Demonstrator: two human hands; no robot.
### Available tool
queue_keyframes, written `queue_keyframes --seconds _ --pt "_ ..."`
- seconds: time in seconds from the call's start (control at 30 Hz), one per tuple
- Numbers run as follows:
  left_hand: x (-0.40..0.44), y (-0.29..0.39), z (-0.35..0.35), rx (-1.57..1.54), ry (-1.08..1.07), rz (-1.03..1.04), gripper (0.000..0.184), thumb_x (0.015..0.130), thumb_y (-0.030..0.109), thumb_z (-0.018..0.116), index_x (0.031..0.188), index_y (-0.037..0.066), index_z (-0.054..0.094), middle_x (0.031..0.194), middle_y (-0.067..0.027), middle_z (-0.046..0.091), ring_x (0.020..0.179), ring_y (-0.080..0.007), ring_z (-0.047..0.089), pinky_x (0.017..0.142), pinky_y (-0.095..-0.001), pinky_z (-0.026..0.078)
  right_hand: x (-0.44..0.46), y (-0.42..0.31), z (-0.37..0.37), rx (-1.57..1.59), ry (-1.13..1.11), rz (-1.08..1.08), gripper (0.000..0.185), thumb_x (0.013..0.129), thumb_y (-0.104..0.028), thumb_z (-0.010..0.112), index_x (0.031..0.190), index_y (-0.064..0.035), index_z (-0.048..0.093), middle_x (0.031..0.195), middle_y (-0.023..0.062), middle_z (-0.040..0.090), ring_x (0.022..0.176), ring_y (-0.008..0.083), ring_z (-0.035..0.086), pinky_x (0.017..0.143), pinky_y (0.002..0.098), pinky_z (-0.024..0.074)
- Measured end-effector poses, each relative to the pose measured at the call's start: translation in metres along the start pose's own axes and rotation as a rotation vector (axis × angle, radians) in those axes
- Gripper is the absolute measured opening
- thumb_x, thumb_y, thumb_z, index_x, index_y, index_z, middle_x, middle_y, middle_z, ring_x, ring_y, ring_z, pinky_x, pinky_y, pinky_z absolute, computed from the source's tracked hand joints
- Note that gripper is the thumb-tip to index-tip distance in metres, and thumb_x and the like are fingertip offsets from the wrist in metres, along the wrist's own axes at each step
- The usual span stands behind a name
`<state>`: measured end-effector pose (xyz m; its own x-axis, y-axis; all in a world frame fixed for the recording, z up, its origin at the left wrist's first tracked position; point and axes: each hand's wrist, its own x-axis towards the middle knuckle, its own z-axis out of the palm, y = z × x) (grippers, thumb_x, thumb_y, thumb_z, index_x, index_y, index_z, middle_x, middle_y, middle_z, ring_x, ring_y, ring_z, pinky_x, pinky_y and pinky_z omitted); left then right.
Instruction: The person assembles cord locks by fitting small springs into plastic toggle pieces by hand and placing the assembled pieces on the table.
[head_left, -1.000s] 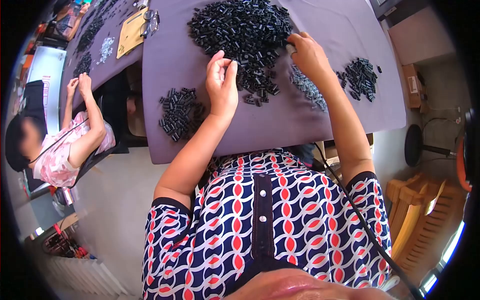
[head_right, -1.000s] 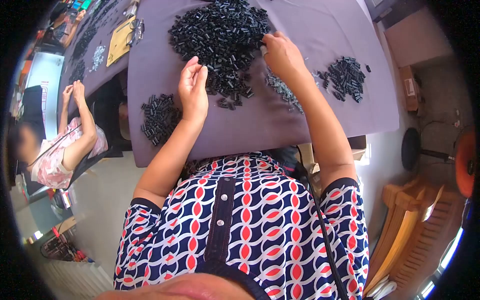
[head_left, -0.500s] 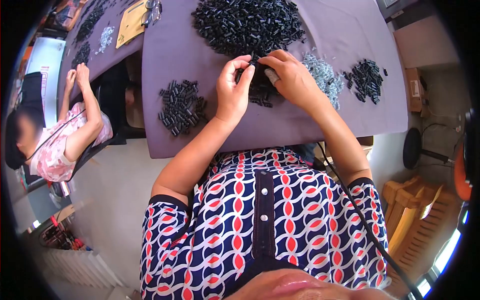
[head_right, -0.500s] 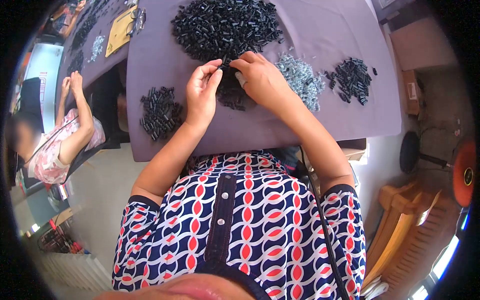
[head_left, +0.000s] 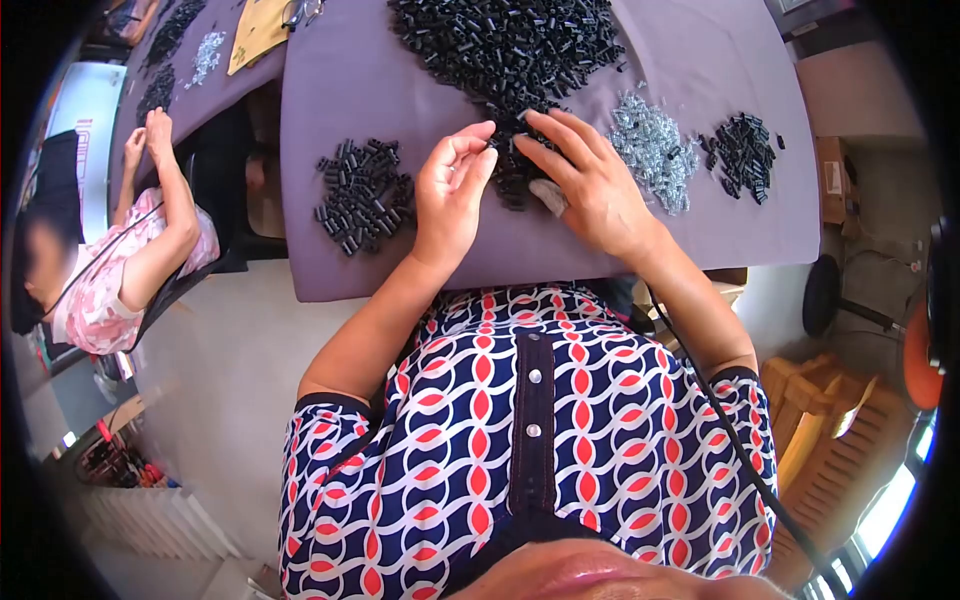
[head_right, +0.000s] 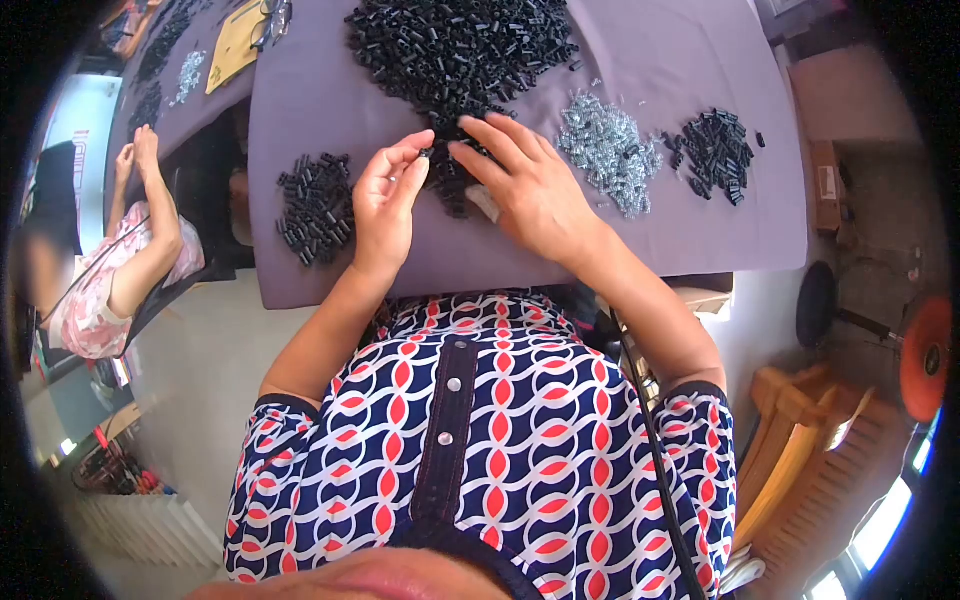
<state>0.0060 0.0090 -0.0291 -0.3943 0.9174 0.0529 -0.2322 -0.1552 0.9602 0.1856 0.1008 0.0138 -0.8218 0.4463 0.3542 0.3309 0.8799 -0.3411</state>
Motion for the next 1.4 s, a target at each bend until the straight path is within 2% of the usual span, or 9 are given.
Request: queue_keyframes --seconds 0.13,0.23,0.4,0.67,0.9,1.03,1.2,1.27,1.4 --pt "0.007 -0.003 -0.001 0.011 0.019 0.028 0.013 0.100 0.006 0.061 0.111 -0.001 0.060 0.134 -0.0138 0.060 0.119 -0.0152 0.057 0.104 -0.0292 0.044 0.018 0.011 0.014 -0.028 -0.061 -0.113 0.047 0.085 -0.014 0.067 0.132 -0.0079 0.061 0.146 0.0119 0.051 0.137 0.0348 0.045 0.112 0.0473 0.0395" --pt "0.007 0.002 -0.004 0.022 0.048 0.024 0.013 0.100 0.006 0.061 0.110 -0.001 0.061 0.133 -0.0131 0.060 0.119 -0.0157 0.058 0.104 -0.0298 0.044 0.027 0.027 0.016 -0.022 -0.025 -0.074 0.043 0.085 -0.014 0.067 0.128 -0.0070 0.064 0.145 0.0113 0.053 0.138 0.0344 0.045 0.113 0.0471 0.0386" --pt "0.007 -0.003 -0.009 -0.016 0.041 0.011 0.011 0.100 0.007 0.061 0.109 0.001 0.063 0.133 -0.0120 0.062 0.121 -0.0178 0.059 0.105 -0.0302 0.043 0.018 0.017 0.011 0.038 -0.086 -0.108 0.046 0.074 -0.006 0.068 0.120 -0.0053 0.068 0.142 0.0130 0.054 0.136 0.0355 0.047 0.112 0.0464 0.0410" --pt "-0.001 0.003 -0.013 0.010 0.028 -0.016 0.026 0.100 0.007 0.059 0.125 -0.001 0.062 0.128 -0.0103 0.064 0.121 -0.0171 0.059 0.106 -0.0294 0.043 -0.013 -0.012 0.003 0.093 -0.100 -0.052 0.049 0.073 -0.004 0.067 0.122 -0.0090 0.068 0.147 0.0130 0.051 0.142 0.0366 0.041 0.116 0.0542 0.0349" --pt "-0.010 0.007 -0.014 0.066 0.026 -0.006 0.021 0.100 0.006 0.059 0.120 -0.001 0.063 0.130 -0.0121 0.063 0.122 -0.0179 0.058 0.107 -0.0314 0.042 -0.020 -0.008 -0.005 0.098 -0.086 0.042 0.054 0.070 -0.001 0.066 0.124 -0.0089 0.068 0.150 0.0123 0.047 0.145 0.0381 0.036 0.117 0.0547 0.0332" --pt "-0.013 0.006 -0.017 0.059 0.039 0.006 0.016 0.099 0.004 0.061 0.114 -0.001 0.062 0.135 -0.0144 0.059 0.122 -0.0180 0.058 0.108 -0.0323 0.043 -0.033 -0.010 -0.006 0.056 -0.194 -0.003 0.057 0.070 -0.005 0.070 0.126 -0.0098 0.067 0.152 0.0133 0.046 0.146 0.0388 0.035 0.118 0.0530 0.0320" --pt "-0.010 0.004 -0.017 0.058 0.030 0.018 0.016 0.098 0.003 0.062 0.113 -0.002 0.062 0.137 -0.0151 0.057 0.121 -0.0168 0.058 0.106 -0.0311 0.044 -0.033 -0.008 -0.013 0.072 -0.041 0.114 0.055 0.073 -0.009 0.072 0.128 -0.0118 0.066 0.154 0.0138 0.043 0.146 0.0389 0.033 0.117 0.0551 0.0320" --pt "-0.009 0.002 -0.014 0.059 0.011 -0.016 0.010 0.099 0.003 0.060 0.109 0.001 0.062 0.137 -0.0160 0.059 0.124 -0.0215 0.058 0.110 -0.0350 0.042 -0.031 -0.005 -0.008 0.041 -0.020 0.137 0.057 0.074 -0.011 0.073 0.130 -0.0136 0.065 0.156 0.0135 0.040 0.148 0.0386 0.030 0.118 0.0553 0.0314" --pt "-0.009 0.003 -0.015 0.067 -0.009 -0.020 0.011 0.100 0.003 0.059 0.111 0.001 0.062 0.138 -0.0162 0.059 0.125 -0.0226 0.058 0.110 -0.0348 0.042 -0.036 -0.003 -0.002 0.017 -0.137 0.088 0.061 0.070 -0.008 0.073 0.130 -0.0171 0.066 0.158 0.0128 0.037 0.150 0.0386 0.027 0.120 0.0570 0.0265"
